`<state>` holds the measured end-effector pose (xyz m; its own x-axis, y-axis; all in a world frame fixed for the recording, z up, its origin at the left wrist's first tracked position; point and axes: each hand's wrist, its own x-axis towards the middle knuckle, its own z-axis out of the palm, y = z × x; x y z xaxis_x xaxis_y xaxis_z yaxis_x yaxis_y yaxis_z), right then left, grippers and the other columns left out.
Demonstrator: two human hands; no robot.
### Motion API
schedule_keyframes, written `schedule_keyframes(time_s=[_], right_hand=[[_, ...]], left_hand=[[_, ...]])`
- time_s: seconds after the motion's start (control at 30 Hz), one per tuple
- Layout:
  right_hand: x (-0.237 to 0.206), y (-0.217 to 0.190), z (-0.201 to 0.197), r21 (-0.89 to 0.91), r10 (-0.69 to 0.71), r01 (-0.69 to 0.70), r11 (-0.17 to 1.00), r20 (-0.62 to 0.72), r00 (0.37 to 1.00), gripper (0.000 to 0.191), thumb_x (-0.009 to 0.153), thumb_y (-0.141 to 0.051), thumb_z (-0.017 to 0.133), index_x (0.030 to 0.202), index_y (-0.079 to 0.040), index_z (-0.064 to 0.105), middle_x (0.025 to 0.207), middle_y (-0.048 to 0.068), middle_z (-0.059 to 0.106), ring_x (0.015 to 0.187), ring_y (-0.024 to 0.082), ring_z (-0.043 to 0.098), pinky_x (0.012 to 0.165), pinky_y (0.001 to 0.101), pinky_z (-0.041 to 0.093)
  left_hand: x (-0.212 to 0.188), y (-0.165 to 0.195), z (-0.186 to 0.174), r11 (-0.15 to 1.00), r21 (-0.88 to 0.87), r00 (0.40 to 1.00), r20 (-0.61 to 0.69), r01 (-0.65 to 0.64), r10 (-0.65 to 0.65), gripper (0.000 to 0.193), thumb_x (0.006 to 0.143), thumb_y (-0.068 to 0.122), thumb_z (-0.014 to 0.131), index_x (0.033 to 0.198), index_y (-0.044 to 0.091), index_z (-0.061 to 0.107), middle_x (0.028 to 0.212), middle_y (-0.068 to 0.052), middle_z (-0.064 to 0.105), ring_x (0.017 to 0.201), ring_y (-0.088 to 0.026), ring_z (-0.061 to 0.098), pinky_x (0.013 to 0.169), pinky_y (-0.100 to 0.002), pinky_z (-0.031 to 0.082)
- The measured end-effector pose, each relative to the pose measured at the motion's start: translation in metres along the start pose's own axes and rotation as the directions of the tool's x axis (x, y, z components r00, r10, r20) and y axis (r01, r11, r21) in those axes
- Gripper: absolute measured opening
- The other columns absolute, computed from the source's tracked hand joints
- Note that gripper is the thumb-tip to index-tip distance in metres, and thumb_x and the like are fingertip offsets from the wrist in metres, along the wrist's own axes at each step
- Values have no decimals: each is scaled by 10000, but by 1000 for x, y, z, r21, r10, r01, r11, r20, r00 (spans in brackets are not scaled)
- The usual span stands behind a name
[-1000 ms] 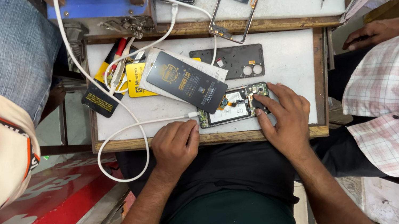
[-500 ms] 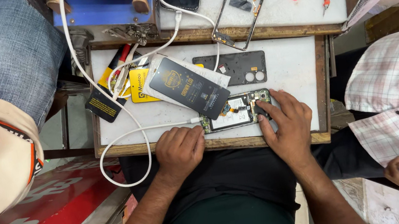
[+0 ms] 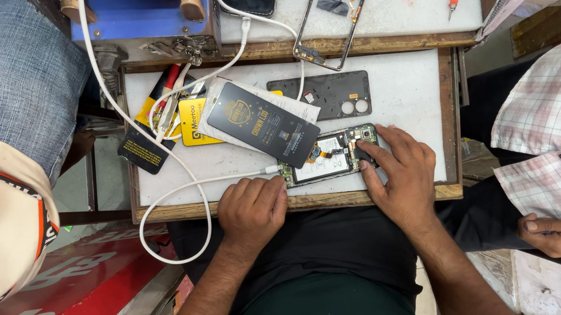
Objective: The person handles a disassembled smartphone, removes the back cover, and installs a new battery. They connect a charging cable to the phone and press the power button to test functionality. The person then disconnects the cable and continues to adjust internal components.
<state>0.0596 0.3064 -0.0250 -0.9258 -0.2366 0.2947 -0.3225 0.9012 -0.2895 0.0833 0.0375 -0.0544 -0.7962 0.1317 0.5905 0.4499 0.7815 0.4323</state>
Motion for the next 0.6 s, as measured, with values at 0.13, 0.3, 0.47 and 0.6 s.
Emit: schedule_keyframes(time_s=[0.13, 0.3, 0.47, 0.6], right_hand=[[-2, 2, 0, -7, 1, -1, 1000, 8, 1000, 323, 923, -211, 736, 1239, -145, 741, 1430, 128, 620, 1385, 303, 525, 1101, 476, 336], [-3, 1, 1, -8, 4, -4, 1000, 5, 1000, 324, 921, -219, 736, 1237, -148, 741, 1424, 126, 620, 1382, 303, 527, 1105, 475, 335], [-3, 1, 1, -10, 4, -4, 1000, -2, 1000, 328, 918, -218, 739, 1237, -144, 740, 1425, 122, 621, 1379, 305, 530, 1102, 473, 341], [-4, 0, 2, -4, 3, -3, 1000, -4, 1000, 323, 925, -217, 739, 1239, -144, 739, 1427, 117, 623, 1376, 301, 535, 1102, 471, 346]], left_hand=[[-1, 1, 0, 1000, -7, 1000, -4, -2, 2, 119, 858, 122, 786, 961, 82, 739, 778, 2, 666, 721, -161, 643, 612, -326, 474], [-1, 1, -2, 1000, -3, 1000, 4, -4, 4, 124, 856, 127, 788, 959, 80, 740, 777, -2, 663, 722, -167, 642, 616, -333, 476], [-2, 1, -1, 1000, -3, 1000, 4, -1, 1, 121, 855, 129, 791, 954, 82, 737, 775, -4, 659, 728, -170, 645, 617, -335, 477], [-4, 0, -1, 1000, -4, 1000, 2, -2, 2, 123, 854, 127, 790, 954, 82, 735, 776, -5, 657, 731, -171, 647, 623, -336, 481]])
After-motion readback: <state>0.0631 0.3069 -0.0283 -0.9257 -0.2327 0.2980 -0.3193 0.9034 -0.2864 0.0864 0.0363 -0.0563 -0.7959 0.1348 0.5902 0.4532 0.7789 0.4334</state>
